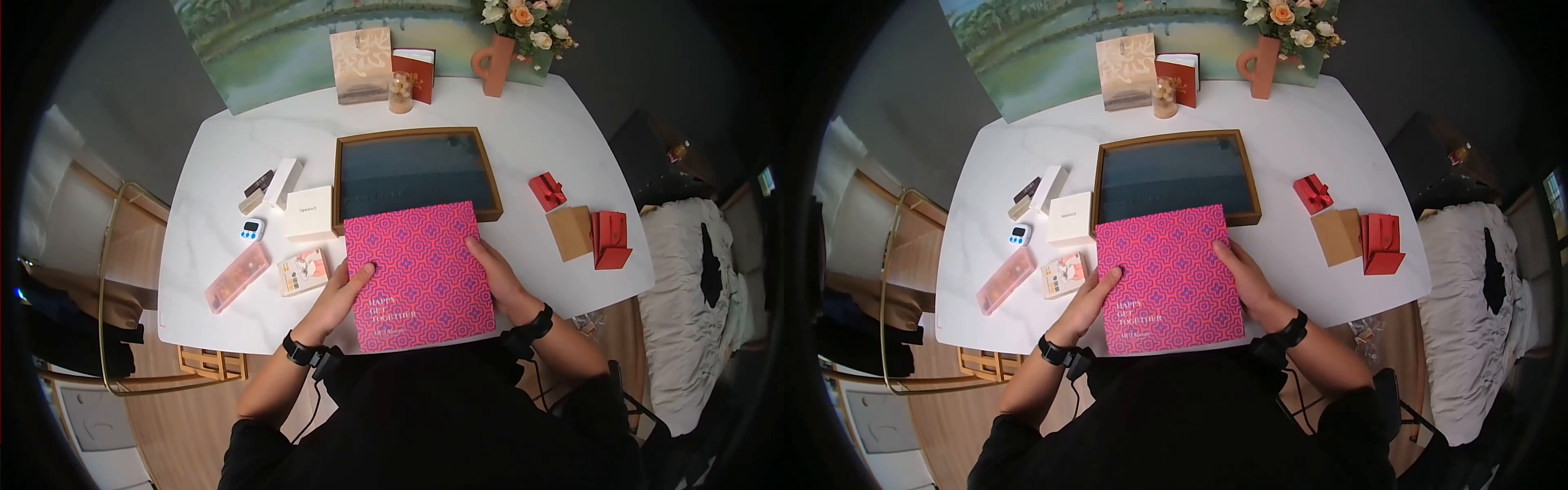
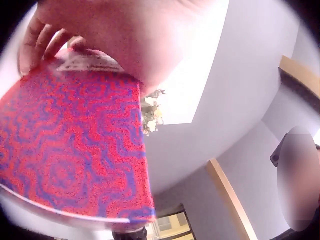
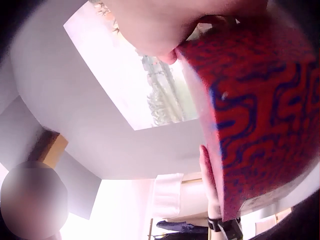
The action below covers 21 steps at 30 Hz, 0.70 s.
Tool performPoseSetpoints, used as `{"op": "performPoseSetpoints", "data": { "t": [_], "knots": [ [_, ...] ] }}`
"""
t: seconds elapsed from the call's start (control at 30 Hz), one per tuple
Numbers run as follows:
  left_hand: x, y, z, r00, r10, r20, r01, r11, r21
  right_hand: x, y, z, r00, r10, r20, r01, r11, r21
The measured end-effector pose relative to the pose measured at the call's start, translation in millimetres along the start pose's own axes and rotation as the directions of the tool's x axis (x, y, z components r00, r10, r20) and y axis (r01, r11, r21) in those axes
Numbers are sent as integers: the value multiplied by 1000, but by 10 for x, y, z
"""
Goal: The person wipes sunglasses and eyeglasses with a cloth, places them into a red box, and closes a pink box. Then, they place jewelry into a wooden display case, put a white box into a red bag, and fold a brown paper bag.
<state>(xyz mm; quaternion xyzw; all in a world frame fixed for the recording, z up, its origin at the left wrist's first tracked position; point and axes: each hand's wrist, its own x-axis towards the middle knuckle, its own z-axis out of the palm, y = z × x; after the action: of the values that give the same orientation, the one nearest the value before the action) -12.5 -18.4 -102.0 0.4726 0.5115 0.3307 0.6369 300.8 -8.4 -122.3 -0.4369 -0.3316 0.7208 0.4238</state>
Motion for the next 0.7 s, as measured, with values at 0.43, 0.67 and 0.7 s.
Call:
{"op": "performPoseSetpoints", "data": {
  "t": [0.43, 0.67, 0.7],
  "knots": [
    [-100, -76, 0, 998, -58, 26, 58, 998, 9, -115, -27, -1, 998, 24, -63, -37, 975, -221],
    [81, -142, 11, 998, -66, -24, 61, 985, -162, -45, -287, 73, 998, 40, -51, -52, 962, -267],
    [116, -168, 43, 997, -44, -70, 25, 968, -249, -5, -259, 83, 998, 39, -53, -52, 963, -265]
  ]
}}
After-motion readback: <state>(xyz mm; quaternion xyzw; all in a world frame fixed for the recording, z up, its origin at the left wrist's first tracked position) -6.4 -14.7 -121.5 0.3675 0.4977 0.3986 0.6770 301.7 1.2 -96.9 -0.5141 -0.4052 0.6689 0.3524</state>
